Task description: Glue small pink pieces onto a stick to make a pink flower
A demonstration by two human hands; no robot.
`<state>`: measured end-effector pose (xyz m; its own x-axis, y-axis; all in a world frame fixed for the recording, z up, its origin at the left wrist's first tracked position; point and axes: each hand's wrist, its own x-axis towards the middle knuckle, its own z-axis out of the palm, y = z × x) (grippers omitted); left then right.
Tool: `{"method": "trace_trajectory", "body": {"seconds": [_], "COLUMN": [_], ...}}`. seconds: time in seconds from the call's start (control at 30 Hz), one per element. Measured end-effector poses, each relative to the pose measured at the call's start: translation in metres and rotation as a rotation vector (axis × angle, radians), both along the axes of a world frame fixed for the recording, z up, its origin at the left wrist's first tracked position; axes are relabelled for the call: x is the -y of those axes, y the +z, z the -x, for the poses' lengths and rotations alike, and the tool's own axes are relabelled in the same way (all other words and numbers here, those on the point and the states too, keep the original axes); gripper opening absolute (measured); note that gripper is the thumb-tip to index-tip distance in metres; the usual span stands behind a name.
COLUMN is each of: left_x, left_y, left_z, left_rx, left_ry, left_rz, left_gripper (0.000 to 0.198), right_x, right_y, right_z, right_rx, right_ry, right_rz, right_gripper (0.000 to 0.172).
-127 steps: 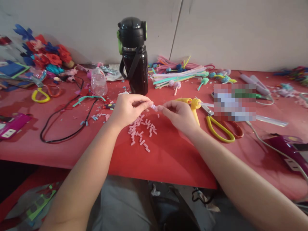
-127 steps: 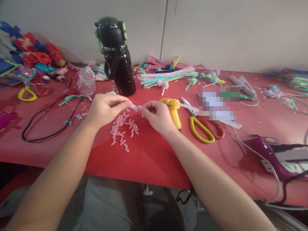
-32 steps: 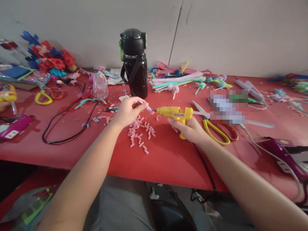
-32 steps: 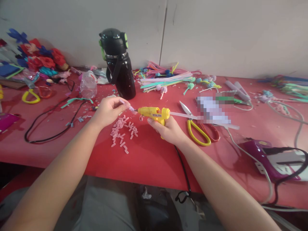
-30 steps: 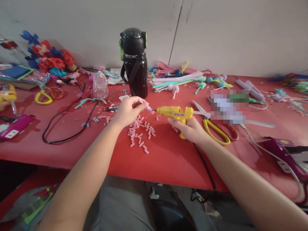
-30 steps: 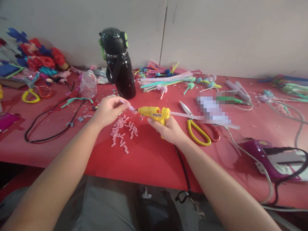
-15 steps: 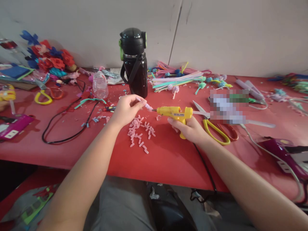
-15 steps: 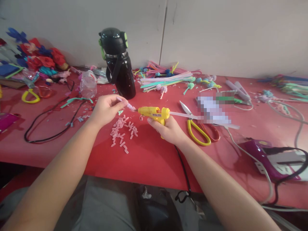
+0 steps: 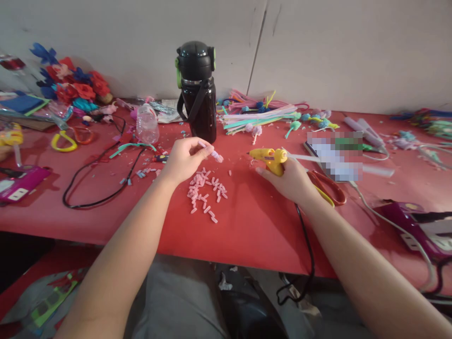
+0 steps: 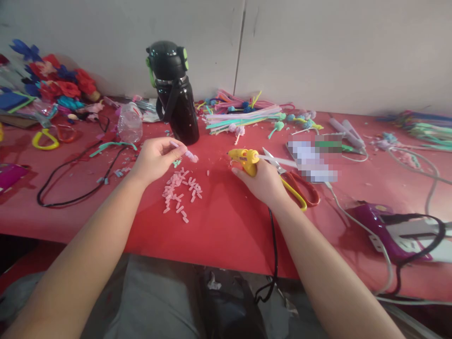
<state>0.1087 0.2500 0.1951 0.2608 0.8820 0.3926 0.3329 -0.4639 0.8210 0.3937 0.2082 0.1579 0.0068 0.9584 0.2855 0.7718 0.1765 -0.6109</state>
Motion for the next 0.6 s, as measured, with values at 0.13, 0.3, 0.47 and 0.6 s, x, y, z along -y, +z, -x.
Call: {"method": "trace_trajectory", "body": {"seconds": [0.13, 0.3, 0.47, 0.6], "left_x": [0.000, 0.000, -0.001, -0.004], "left_y": [0.000, 0.002, 0.001, -0.003], "left_z": [0.001, 0.002, 0.001, 0.004], "left_rx": [-0.027, -0.040, -0.035, -0.058], "left_ry": [-0.006, 0.000, 0.010, 0.017], "left_rz": [-0.005, -0.021, -0.017, -0.013], "left_gripper": [0.033, 0.030, 0.033, 0.032], "right_x": [0.007, 0.038, 0.052, 0.027], "right_y": [0.014, 0.042, 0.056, 0.046], "right_z": [-0.006, -0.031, 0.015, 0.072], "right_rx": [0.179, 0.231, 0.053, 0.156], "right_ry": [-0.074, 0.016, 0.617, 0.493], "right_rz": [0.141, 0.446, 0.508, 0.222], "right_gripper": [0.052, 0.064, 0.023, 0.012]}}
